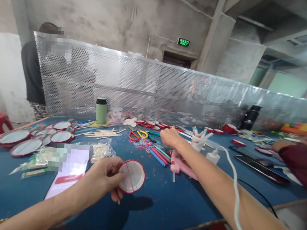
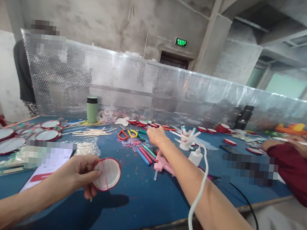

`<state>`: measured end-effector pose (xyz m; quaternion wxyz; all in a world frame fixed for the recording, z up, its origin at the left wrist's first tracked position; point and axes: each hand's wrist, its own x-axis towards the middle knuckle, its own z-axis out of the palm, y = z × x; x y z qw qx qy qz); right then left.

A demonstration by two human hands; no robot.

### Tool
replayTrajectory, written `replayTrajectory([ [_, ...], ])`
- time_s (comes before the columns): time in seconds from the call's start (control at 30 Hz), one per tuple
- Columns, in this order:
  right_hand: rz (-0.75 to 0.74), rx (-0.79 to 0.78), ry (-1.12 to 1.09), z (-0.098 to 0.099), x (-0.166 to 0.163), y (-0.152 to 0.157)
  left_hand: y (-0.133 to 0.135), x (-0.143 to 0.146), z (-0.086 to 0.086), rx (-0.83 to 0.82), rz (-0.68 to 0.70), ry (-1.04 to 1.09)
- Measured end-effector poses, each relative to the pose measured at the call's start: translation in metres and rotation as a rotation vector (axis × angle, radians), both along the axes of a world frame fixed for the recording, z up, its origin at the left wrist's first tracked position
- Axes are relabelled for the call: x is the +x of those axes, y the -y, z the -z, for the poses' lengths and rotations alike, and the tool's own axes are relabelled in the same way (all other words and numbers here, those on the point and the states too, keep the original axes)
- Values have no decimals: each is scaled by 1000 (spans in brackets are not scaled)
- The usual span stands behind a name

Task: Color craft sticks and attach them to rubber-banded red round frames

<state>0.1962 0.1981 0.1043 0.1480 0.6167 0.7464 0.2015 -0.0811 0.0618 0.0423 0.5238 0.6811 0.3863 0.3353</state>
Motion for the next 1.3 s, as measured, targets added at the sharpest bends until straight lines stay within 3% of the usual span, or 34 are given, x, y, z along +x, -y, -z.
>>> replayTrajectory([
  [0.1,-3,-9,27,-4,1,0,1,1,-2,4,-5,-18],
  [0.37,-44,-75,80,13,-7,1,1,1,-5,-2,-8,-43],
  [0.73,-65,-92,95,18,-15,1,4,0,-4,-8,-8,-37],
  [1.03,-43,-50,31,-2,2,-6,4,1,-8,-10,-12,-57],
  [1.3,-22,18,-38,3,5,-12,0,-1,-1,6,-4,-47],
])
